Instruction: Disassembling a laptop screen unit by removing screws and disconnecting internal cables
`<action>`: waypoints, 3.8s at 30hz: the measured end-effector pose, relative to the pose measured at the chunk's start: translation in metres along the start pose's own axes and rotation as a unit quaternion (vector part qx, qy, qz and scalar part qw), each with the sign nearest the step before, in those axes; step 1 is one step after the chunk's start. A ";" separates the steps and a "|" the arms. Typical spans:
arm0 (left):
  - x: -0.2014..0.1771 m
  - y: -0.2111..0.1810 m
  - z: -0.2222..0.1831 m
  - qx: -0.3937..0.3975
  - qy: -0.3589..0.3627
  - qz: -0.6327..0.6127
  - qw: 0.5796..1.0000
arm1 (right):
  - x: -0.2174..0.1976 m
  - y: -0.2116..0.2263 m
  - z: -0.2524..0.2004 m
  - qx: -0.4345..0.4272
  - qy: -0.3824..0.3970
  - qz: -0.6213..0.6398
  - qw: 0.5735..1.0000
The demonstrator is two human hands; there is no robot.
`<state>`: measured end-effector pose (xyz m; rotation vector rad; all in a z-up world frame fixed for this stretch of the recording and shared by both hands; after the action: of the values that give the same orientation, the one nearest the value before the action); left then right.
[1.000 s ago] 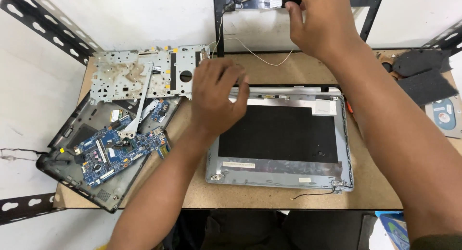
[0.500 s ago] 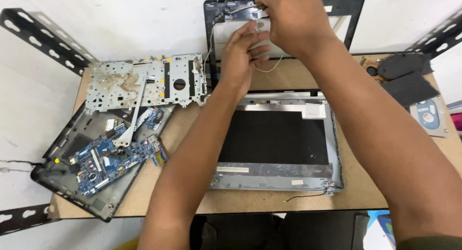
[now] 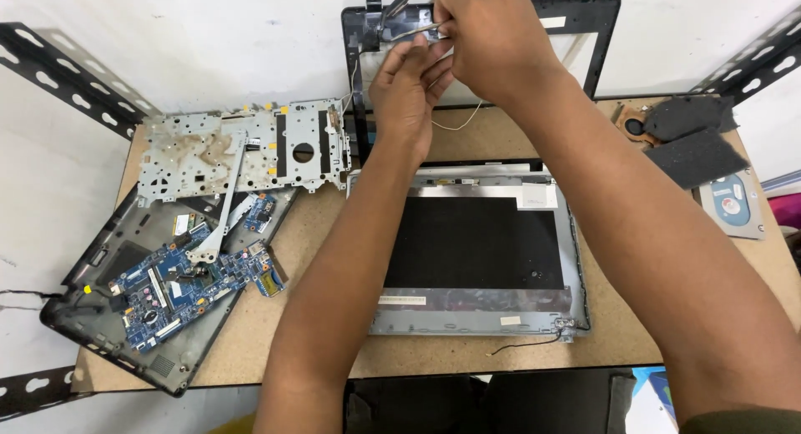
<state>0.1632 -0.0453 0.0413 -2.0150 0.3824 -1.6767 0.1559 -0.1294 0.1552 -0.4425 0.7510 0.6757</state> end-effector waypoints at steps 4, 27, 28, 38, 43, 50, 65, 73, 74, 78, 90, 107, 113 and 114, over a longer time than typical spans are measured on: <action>0.000 -0.007 0.000 0.048 -0.009 0.034 0.998 | 0.003 -0.002 -0.001 -0.006 0.009 -0.019 1.000; 0.006 -0.012 -0.010 0.067 -0.021 0.012 0.997 | -0.006 0.002 -0.002 -0.009 0.022 -0.063 0.998; 0.005 -0.013 -0.010 0.068 -0.021 0.010 0.997 | -0.006 0.003 -0.002 -0.012 0.022 -0.066 0.998; 0.001 -0.007 -0.004 0.064 -0.020 -0.015 0.998 | -0.008 0.001 -0.002 -0.021 0.028 -0.036 0.999; 0.006 -0.011 -0.006 0.067 0.011 -0.002 0.998 | -0.018 0.009 -0.004 -0.074 0.016 -0.029 0.997; 0.003 -0.008 -0.004 0.053 0.007 -0.010 0.998 | -0.017 0.011 -0.004 -0.092 -0.012 -0.038 0.995; 0.008 -0.008 -0.007 0.059 -0.001 -0.009 0.998 | -0.020 0.022 0.006 -0.054 -0.012 -0.070 0.996; 0.011 -0.010 -0.010 0.065 0.012 0.007 0.998 | -0.026 0.028 0.006 -0.081 -0.028 -0.054 0.995; 0.011 -0.010 -0.010 0.065 0.011 0.007 0.998 | -0.026 0.027 0.005 -0.081 -0.027 -0.054 0.995; 0.010 -0.009 -0.010 0.054 0.002 0.002 0.999 | -0.021 0.020 0.005 -0.072 0.002 -0.037 0.997; 0.014 -0.004 -0.003 0.100 0.084 -0.024 0.991 | -0.011 0.006 -0.002 -0.072 0.083 -0.031 0.993; 0.013 0.001 0.000 0.096 0.077 -0.019 0.992 | -0.012 0.003 0.000 -0.072 0.154 0.046 0.984; 0.011 0.005 0.003 0.092 0.071 -0.037 0.993 | -0.012 0.003 0.000 -0.037 0.208 0.051 0.976; 0.011 0.006 0.004 0.091 0.078 -0.049 0.992 | -0.011 0.002 0.000 -0.041 0.211 0.053 0.975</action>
<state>0.1699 -0.0550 0.0471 -1.8028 0.1763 -1.8634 0.1482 -0.1322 0.1632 -0.6367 1.1583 0.7229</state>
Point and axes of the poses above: each hand's wrist, its own z-axis towards the middle knuckle, its own x-axis out of the palm, y = z × x, the point moved 9 cm from there along z, towards the middle knuckle, and after that the axes turned 10 degrees about -z, right-handed, at the moved point
